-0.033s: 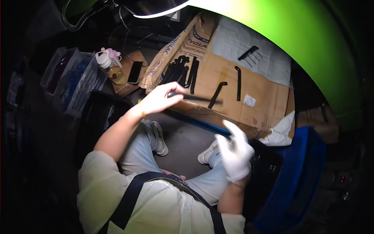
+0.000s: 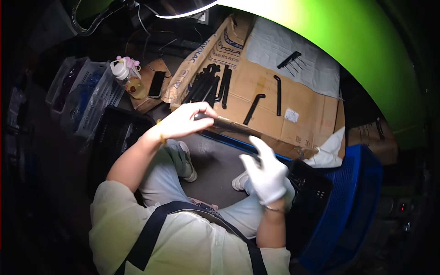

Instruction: Assembling plastic end caps onto black metal handle pipes.

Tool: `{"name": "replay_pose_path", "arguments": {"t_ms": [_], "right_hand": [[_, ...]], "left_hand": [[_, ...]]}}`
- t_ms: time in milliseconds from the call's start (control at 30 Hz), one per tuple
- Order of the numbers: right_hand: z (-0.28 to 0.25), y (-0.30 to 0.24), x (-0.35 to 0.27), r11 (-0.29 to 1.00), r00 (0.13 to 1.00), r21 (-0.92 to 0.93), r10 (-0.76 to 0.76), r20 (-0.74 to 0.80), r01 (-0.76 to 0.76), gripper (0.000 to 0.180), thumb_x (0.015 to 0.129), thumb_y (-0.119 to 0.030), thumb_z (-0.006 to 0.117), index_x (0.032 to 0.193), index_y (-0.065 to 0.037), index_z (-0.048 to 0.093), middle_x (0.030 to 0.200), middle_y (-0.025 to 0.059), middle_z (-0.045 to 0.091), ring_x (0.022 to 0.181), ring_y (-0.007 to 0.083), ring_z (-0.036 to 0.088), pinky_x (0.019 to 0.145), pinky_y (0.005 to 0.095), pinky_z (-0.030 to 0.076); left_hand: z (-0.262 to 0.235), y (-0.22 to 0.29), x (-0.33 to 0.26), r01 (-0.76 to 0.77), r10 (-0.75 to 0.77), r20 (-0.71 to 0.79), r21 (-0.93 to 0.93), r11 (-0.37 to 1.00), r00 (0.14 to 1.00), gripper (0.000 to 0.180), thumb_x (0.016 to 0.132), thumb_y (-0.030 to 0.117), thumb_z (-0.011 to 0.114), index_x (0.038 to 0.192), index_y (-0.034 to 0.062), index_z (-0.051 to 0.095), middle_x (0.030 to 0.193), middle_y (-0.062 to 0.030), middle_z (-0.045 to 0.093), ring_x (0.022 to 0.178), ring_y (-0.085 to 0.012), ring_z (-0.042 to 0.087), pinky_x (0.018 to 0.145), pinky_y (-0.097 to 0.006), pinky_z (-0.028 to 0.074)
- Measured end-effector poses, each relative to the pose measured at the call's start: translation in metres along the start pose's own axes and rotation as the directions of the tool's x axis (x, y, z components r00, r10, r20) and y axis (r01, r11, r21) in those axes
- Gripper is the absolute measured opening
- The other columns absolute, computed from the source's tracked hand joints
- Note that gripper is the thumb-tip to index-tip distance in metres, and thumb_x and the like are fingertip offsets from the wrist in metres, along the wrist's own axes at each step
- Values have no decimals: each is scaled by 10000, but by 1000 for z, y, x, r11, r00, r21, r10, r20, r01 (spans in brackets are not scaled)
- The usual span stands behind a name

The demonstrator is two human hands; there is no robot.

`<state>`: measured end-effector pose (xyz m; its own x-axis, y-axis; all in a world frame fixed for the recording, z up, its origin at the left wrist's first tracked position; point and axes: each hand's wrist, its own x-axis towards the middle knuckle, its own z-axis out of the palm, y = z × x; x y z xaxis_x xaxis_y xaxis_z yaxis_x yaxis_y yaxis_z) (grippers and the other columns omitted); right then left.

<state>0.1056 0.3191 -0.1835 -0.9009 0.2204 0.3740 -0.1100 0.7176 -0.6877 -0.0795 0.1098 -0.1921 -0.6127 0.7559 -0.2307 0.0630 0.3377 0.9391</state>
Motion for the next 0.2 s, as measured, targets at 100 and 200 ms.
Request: {"name": "replay_pose_path", "arguments": {"t_ms": [100,200], "right_hand": [[33,-16,-9,986,928,-168,68,366,-6,433,857,-412,640,1191,-142,586,858,143,693,733,339,671,651,401,534],[46,-21,-16,982,788,-146,184,588,-121,464,834,-481,633,1147,-144,576,860,162,686,813,350,669,723,443,529]], "left_hand": [[0,23,-46,-189,132,221,260,947,966,230,889,169,652,1077,41,618,940,-82,660,852,-133,620,761,-290,493],[0,48,-72,49,-55,219,33,998,974,380,901,226,653,1228,76,532,932,-84,690,835,-158,681,710,-262,502]]}}
